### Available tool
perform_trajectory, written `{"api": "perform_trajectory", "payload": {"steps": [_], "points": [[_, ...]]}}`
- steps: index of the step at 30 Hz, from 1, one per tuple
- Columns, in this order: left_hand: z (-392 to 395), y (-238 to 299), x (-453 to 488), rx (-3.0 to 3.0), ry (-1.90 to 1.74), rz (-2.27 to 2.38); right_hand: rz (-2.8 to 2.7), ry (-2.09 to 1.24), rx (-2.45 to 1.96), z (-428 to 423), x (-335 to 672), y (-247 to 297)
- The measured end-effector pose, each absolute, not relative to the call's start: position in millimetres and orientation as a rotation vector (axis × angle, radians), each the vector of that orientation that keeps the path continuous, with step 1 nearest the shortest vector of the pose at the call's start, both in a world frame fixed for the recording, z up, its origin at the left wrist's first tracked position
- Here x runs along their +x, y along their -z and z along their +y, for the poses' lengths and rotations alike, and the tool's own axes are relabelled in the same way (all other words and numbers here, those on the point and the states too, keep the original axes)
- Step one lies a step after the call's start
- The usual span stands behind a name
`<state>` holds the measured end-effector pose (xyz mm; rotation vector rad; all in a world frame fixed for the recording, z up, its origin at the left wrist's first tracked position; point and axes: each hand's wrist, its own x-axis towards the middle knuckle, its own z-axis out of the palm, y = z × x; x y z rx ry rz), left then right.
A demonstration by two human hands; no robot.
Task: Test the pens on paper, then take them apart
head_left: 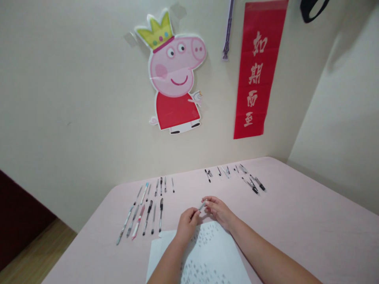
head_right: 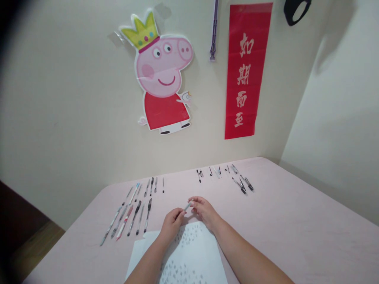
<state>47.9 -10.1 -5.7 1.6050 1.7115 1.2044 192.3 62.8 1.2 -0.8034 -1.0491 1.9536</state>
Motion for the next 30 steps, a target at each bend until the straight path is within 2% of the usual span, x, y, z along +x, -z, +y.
{"api": "perform_trajectory", "payload": {"steps": [17, 24, 30], "points": [[-11.9, 1.3, 47.4, 1.705, -1.121, 1.739, -1.006, -1.882, -0.833, 65.7, 190.9, 6.1], [-14.0, -0.4, 42.8, 1.777, -1.052, 1.865, -1.009, -1.960, -0.782, 66.8, 194.3, 4.0], [-15.4, -3.1, 41.5, 1.935, -1.037, 1.910, -1.137, -1.771, -0.832, 66.2, 187.9, 10.9]]}}
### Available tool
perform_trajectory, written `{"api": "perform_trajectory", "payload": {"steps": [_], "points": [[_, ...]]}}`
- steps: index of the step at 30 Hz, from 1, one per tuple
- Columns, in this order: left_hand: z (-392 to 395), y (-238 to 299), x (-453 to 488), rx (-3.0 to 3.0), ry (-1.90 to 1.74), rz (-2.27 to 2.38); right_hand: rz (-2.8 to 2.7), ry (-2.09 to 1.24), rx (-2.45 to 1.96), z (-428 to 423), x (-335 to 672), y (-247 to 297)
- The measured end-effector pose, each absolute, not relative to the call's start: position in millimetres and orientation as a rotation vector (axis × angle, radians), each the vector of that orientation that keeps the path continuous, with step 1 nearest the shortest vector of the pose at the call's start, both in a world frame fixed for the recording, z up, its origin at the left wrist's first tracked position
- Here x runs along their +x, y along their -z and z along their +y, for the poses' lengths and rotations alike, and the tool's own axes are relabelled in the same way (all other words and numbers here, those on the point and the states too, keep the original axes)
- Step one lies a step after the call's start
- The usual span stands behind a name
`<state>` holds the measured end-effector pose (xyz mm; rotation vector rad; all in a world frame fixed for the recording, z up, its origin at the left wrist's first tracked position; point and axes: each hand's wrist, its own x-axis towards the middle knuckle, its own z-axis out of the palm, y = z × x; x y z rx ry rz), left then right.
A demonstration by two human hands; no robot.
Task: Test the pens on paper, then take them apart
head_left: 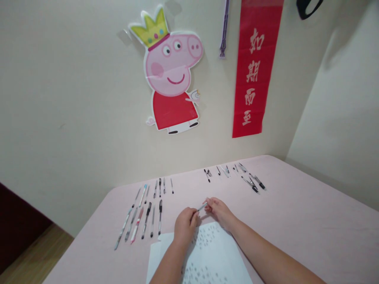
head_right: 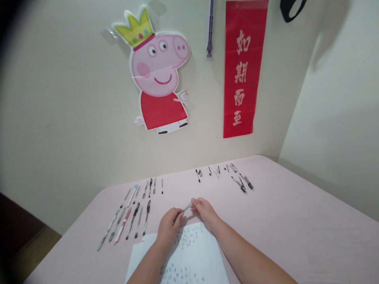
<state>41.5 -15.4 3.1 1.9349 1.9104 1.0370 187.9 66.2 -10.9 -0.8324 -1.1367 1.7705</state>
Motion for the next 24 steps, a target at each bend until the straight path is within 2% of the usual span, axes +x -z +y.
{"api": "perform_trajectory", "payload": {"steps": [13, 19, 24], "points": [[-15, -11, 38, 2.138, -0.953, 2.049, -1.492, -1.503, -0.800, 70, 194, 11], [-15, -10, 36, 2.140, -0.927, 2.076, -1.500, -1.504, -0.812, 75, 195, 19], [-15, -9, 35, 2.170, -0.958, 2.044, -1.667, -1.229, -0.850, 76, 195, 19]]}}
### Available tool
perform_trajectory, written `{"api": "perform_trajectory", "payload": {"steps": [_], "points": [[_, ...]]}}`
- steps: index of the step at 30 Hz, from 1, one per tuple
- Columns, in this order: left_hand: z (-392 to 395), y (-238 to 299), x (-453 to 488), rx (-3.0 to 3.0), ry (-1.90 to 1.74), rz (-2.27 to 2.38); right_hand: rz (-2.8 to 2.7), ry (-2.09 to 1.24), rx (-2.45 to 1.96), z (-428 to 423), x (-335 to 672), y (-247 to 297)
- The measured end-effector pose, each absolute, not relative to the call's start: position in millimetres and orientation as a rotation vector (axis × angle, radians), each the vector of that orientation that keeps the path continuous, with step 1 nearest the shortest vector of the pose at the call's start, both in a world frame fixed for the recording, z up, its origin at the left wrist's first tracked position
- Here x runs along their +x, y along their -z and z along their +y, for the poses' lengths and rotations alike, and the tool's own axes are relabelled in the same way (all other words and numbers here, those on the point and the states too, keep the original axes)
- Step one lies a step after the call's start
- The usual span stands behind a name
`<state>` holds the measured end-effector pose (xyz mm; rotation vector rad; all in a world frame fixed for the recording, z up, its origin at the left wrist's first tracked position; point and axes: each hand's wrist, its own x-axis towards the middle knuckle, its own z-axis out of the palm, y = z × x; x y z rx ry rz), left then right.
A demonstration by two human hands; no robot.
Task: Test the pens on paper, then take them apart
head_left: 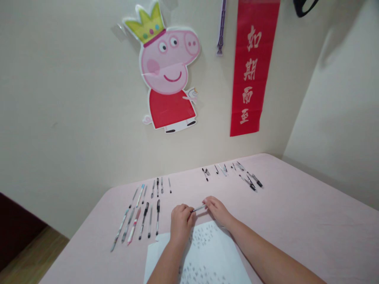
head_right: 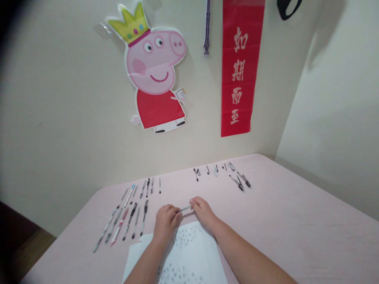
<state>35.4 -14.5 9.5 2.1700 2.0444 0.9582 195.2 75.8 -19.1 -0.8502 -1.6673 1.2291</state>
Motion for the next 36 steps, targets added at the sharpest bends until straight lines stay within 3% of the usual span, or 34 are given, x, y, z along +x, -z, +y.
{"api": "perform_trajectory", "payload": {"steps": [6, 22, 36], "points": [[-14, -10, 36, 2.167, -0.964, 2.060, -1.737, -1.193, -0.829, 74, 197, 14], [-12, 4, 26, 2.039, -1.066, 2.096, -1.303, -1.548, -0.841, 79, 198, 17], [-12, -3, 31, 1.978, -1.035, 1.995, -1.090, -1.467, -0.947, 93, 200, 25]]}}
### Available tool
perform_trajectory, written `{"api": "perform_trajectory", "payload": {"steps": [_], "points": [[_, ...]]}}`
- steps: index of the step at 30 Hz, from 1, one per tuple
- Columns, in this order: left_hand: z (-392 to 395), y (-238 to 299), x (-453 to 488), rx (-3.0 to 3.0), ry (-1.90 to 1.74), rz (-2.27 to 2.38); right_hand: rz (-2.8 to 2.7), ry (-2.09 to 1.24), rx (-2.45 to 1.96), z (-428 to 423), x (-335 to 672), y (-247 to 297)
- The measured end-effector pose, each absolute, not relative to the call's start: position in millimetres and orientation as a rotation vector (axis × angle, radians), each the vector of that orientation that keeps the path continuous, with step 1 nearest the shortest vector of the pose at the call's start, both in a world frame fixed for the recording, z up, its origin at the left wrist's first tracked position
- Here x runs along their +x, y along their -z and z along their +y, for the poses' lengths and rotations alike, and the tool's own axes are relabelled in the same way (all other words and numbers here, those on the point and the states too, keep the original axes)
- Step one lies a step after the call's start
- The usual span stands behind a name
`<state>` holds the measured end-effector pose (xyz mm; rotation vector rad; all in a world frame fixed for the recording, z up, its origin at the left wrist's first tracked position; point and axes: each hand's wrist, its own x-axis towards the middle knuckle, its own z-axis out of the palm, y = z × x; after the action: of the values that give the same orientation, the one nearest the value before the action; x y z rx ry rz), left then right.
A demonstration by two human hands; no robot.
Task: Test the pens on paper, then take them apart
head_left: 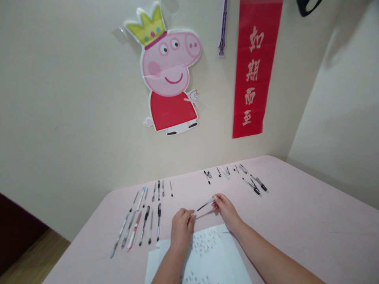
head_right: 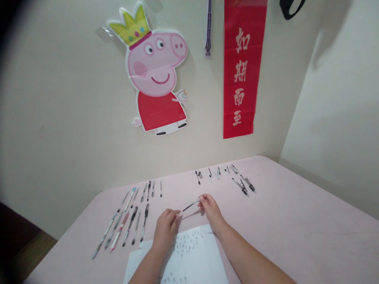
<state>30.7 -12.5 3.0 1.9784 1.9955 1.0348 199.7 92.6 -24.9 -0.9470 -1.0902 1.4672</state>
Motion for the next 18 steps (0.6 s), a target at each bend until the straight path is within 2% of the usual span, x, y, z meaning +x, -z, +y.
{"api": "perform_trajectory", "payload": {"steps": [12, 18], "points": [[-12.6, -3.1, 31.0, 1.903, -1.083, 2.018, -0.995, -1.359, -1.037, 96.9, 205.3, 30.0], [-13.0, -2.4, 31.3, 1.894, -1.086, 2.030, -1.223, -1.360, -1.036, 94.0, 199.4, 32.1]]}}
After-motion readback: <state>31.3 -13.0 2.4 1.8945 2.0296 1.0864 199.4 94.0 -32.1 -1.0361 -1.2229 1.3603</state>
